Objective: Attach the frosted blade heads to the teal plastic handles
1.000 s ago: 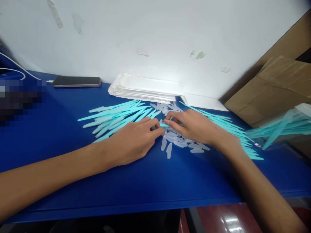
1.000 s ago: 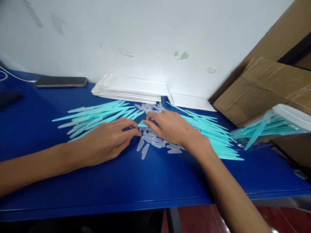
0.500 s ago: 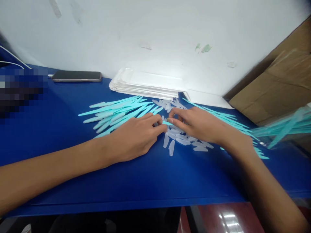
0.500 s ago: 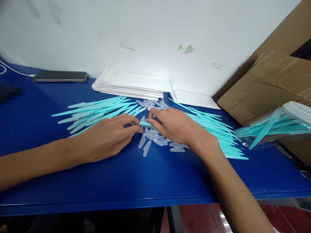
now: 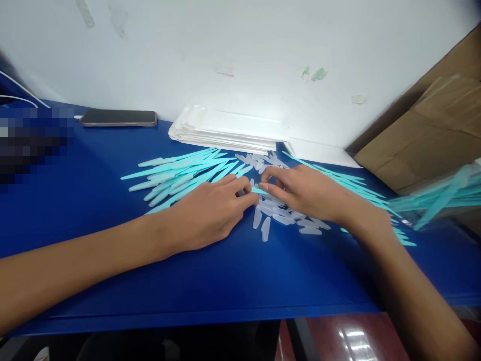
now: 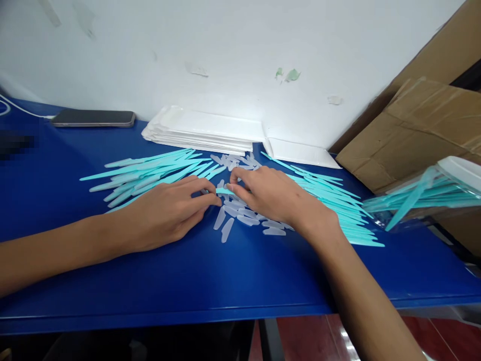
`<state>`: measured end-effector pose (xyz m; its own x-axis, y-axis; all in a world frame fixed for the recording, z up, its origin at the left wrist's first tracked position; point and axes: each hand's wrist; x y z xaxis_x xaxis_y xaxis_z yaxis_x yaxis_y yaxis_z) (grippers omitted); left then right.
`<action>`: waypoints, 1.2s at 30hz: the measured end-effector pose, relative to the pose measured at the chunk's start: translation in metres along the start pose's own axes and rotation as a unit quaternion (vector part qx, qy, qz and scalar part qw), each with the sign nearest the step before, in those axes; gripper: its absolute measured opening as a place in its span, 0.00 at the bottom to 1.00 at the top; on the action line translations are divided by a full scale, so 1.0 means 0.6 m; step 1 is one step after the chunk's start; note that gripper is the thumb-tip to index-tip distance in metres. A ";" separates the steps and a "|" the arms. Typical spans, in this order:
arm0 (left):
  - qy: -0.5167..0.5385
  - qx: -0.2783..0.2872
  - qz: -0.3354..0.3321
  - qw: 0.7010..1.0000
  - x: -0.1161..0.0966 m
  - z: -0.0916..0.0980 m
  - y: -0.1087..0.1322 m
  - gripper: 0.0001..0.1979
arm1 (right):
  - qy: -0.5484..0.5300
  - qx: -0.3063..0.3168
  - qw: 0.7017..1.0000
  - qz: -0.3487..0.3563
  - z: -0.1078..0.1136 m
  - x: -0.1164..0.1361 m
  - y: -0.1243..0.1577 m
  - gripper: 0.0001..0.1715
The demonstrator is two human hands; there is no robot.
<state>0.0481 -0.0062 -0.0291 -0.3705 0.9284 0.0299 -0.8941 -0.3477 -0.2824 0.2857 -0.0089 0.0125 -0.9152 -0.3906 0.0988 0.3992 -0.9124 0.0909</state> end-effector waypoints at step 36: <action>0.077 -0.027 -0.014 0.997 0.005 0.005 0.008 0.22 | 0.007 -0.107 0.994 0.032 0.008 0.022 -0.002 0.25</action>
<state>0.0421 -0.0054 -0.0276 -0.2990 0.9482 -0.1077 -0.8869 -0.3177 -0.3353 0.2733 -0.0125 0.0185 -0.8900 -0.4484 0.0830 0.4366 -0.8904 -0.1286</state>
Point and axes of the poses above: each hand's wrist, its own y-axis away from the middle knuckle, its own z-axis out of the back of the hand, x = y × z, and after that the axes turned 4 degrees about -z, right-handed
